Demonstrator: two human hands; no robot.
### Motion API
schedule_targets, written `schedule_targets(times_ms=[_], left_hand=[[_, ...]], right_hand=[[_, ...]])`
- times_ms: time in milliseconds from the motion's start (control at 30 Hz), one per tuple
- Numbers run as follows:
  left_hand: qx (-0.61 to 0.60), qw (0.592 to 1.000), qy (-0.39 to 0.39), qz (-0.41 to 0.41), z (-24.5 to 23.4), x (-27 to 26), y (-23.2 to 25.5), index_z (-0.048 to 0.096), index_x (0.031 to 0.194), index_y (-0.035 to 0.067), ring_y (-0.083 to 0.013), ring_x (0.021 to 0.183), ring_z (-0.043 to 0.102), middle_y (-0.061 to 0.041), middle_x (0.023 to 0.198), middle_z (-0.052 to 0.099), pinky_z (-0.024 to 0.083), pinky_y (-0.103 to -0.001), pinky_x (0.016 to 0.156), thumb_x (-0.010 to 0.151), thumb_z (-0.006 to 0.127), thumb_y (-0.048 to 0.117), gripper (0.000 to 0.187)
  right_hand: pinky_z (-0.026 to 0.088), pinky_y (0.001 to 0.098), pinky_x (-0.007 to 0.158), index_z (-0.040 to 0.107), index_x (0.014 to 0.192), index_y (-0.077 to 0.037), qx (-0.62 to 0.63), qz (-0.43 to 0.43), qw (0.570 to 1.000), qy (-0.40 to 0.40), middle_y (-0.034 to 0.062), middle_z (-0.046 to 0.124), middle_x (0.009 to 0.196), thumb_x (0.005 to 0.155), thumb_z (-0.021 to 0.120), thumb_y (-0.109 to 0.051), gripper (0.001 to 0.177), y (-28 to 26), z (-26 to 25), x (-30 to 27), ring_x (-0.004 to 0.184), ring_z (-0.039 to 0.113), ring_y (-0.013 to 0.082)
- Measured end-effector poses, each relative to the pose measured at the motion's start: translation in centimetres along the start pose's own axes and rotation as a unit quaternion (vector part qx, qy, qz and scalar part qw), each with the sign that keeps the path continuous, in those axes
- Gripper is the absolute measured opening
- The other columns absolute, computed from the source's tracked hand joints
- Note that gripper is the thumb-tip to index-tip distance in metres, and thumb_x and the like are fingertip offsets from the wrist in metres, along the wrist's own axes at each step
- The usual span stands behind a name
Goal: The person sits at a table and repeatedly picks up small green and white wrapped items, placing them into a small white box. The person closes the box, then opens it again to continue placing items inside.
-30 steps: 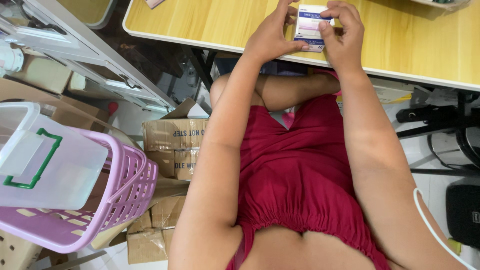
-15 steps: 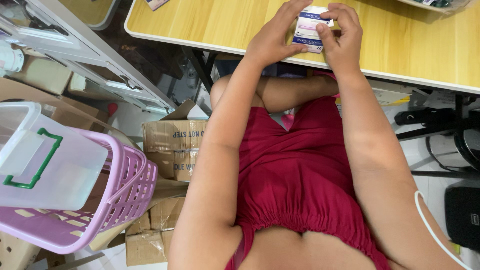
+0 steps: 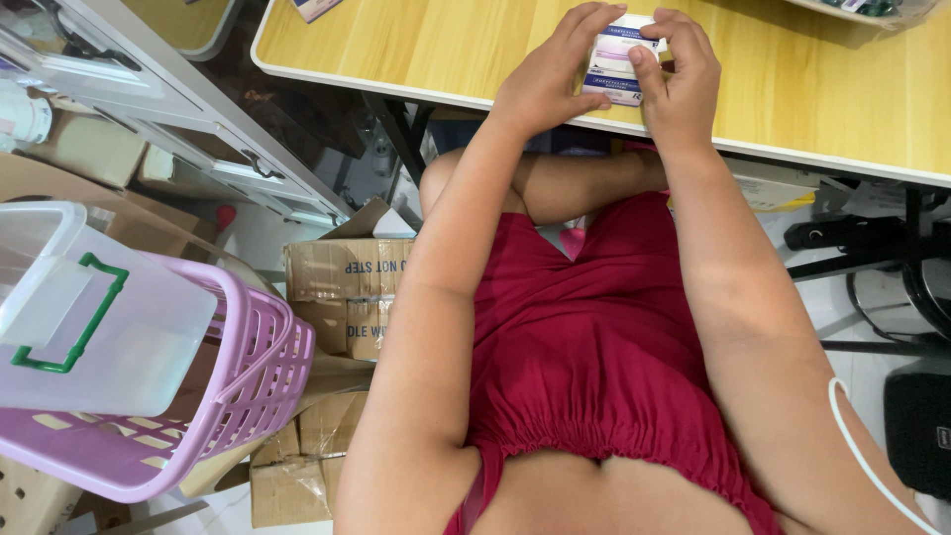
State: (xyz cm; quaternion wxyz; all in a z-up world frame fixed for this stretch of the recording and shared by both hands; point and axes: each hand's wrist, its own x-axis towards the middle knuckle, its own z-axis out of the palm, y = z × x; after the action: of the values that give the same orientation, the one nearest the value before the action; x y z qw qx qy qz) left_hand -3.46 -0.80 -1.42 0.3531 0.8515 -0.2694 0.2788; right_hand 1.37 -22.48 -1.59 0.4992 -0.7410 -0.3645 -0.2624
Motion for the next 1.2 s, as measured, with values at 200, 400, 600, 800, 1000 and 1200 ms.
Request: schedule_targets(times_ms=[200, 400, 600, 800, 1000, 1200], left_hand=[[0.019, 1.000, -0.025, -0.002, 0.4, 0.1, -0.3, 0.042, 0.157, 0.029, -0.0348, 0.132, 0.060, -0.014, 0.160, 0.036, 0.057, -0.040, 0.104, 0.079, 0.098, 0.024, 0.096], [0.031, 0.999, -0.022, 0.001, 0.7, 0.0, -0.6, 0.045, 0.154, 0.029, -0.0350, 0.131, 0.060, -0.014, 0.161, 0.036, 0.058, -0.040, 0.102, 0.081, 0.098, 0.026, 0.090], [0.005, 1.000, 0.001, 0.023, 0.5, -0.1, -0.6, 0.034, 0.159, 0.024, -0.0407, 0.137, 0.056, -0.015, 0.161, 0.034, 0.055, -0.043, 0.109, 0.084, 0.097, 0.026, 0.098], [0.060, 0.997, -0.040, -0.005, 0.7, 0.0, -0.3, 0.044, 0.158, 0.035, -0.0345, 0.125, 0.064, -0.018, 0.160, 0.035, 0.058, -0.040, 0.099, 0.085, 0.095, 0.026, 0.090], [0.071, 0.997, -0.010, 0.040, 0.4, -0.1, -0.2, 0.047, 0.155, 0.035, -0.0361, 0.119, 0.067, -0.017, 0.159, 0.035, 0.059, -0.041, 0.096, 0.084, 0.094, 0.029, 0.086], [0.058, 0.998, -0.008, -0.019, 0.4, -0.4, -0.3, 0.051, 0.143, 0.017, -0.0398, 0.118, 0.065, -0.014, 0.158, 0.037, 0.057, -0.044, 0.094, 0.089, 0.091, 0.034, 0.069]], right_hand=[[0.058, 0.0411, 0.091, 0.066, 0.122, -0.003, -0.036, -0.002, 0.999, 0.002, 0.0211, 0.067, 0.137, 0.112, 0.067, -0.053, 0.051, -0.3, 0.0, -0.3, 0.124, 0.068, 0.0362], [0.043, 0.0518, 0.118, 0.067, 0.135, -0.004, -0.108, -0.098, 0.989, -0.037, 0.0233, 0.065, 0.144, 0.112, 0.065, -0.043, 0.045, -0.8, -0.2, -0.4, 0.139, 0.053, 0.0436], [0.046, 0.0505, 0.114, 0.065, 0.116, 0.000, -0.071, -0.058, 0.996, -0.016, 0.0214, 0.069, 0.135, 0.111, 0.077, -0.036, 0.038, -1.3, -0.3, -0.3, 0.136, 0.056, 0.0429], [0.046, 0.0511, 0.113, 0.066, 0.110, 0.001, -0.075, -0.081, 0.994, -0.027, 0.0232, 0.070, 0.134, 0.107, 0.073, -0.018, 0.021, -1.7, -0.6, -0.3, 0.134, 0.057, 0.0434], [0.045, 0.0497, 0.115, 0.062, 0.119, 0.006, -0.002, -0.090, 0.996, 0.006, 0.0263, 0.064, 0.137, 0.106, 0.049, -0.009, 0.023, -2.0, -0.6, -0.5, 0.130, 0.059, 0.0432], [0.047, 0.0492, 0.117, 0.060, 0.103, 0.003, 0.006, -0.076, 0.997, -0.012, 0.0224, 0.068, 0.132, 0.100, 0.053, -0.006, 0.012, -1.4, -0.6, -0.4, 0.133, 0.061, 0.0432]])
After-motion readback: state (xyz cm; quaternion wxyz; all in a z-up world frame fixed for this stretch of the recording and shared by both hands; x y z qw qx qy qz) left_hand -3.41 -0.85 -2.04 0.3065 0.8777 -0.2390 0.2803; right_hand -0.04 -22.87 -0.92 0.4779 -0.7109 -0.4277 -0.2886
